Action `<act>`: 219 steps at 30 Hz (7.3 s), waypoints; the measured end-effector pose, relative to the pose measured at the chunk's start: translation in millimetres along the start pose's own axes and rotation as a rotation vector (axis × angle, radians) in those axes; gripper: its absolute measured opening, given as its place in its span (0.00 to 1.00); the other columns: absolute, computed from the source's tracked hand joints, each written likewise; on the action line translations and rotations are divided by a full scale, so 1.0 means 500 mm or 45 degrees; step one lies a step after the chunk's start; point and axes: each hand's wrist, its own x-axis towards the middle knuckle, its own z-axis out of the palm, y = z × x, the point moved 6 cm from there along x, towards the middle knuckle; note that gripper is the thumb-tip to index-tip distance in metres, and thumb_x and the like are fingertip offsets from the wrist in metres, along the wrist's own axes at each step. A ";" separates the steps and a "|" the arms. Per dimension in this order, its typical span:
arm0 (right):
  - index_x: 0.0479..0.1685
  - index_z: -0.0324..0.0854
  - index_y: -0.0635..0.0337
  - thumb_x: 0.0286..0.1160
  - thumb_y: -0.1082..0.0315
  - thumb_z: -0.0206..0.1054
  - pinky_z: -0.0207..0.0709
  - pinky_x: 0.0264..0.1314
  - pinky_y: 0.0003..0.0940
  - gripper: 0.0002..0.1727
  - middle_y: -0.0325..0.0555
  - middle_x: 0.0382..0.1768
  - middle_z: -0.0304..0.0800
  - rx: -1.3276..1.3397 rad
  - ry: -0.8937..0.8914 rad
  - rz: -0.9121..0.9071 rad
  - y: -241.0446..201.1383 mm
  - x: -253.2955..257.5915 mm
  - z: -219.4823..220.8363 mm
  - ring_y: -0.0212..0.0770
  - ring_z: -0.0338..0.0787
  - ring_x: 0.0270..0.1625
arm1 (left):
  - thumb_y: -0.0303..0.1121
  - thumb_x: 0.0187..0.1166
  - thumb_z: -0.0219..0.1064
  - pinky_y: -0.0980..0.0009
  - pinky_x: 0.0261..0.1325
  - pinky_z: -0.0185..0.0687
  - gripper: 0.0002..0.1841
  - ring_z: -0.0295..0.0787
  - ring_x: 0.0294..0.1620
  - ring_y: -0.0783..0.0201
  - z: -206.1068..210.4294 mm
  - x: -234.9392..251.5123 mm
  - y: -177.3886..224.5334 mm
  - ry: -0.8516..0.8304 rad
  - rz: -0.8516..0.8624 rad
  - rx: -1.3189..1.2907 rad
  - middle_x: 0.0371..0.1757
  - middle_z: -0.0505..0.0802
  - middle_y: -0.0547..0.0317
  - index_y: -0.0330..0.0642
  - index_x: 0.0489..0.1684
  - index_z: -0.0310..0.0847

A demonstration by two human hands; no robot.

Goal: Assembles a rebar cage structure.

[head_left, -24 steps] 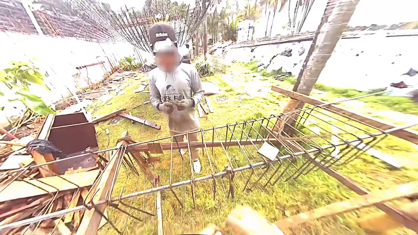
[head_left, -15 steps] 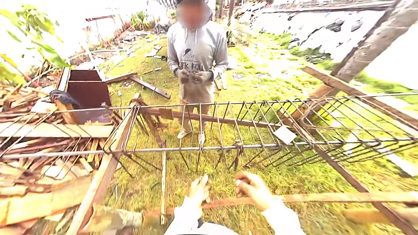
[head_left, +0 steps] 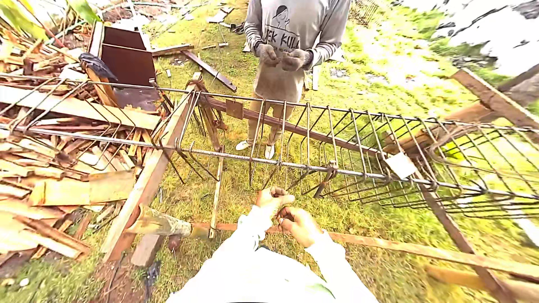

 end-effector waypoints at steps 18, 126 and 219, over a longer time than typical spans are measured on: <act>0.96 0.41 0.57 0.74 0.66 0.64 0.83 0.68 0.54 0.49 0.58 0.62 0.89 0.111 -0.070 0.049 -0.070 0.088 0.102 0.51 0.92 0.60 | 0.37 0.91 0.49 0.76 0.31 0.72 0.15 0.69 0.20 0.75 -0.114 0.055 -0.023 0.283 0.362 -0.212 0.20 0.72 0.69 0.40 0.34 0.75; 0.67 0.84 0.65 0.87 0.46 0.56 0.84 0.61 0.47 0.31 0.57 0.54 0.88 0.200 0.973 -0.038 -0.076 0.326 0.086 0.48 0.90 0.52 | 0.18 0.81 0.62 0.76 0.28 0.84 0.06 0.84 0.22 0.71 -0.249 0.389 -0.015 -0.308 -0.168 -0.616 0.27 0.90 0.58 0.33 0.49 0.79; 0.50 0.79 0.61 0.91 0.49 0.55 0.86 0.27 0.34 0.22 0.45 0.28 0.90 0.223 -0.070 0.666 -0.219 0.356 -0.071 0.39 0.91 0.23 | 0.43 0.74 0.73 0.47 0.75 0.75 0.14 0.92 0.63 0.59 -0.256 0.186 0.078 0.487 1.508 1.209 0.61 0.96 0.67 0.55 0.55 0.96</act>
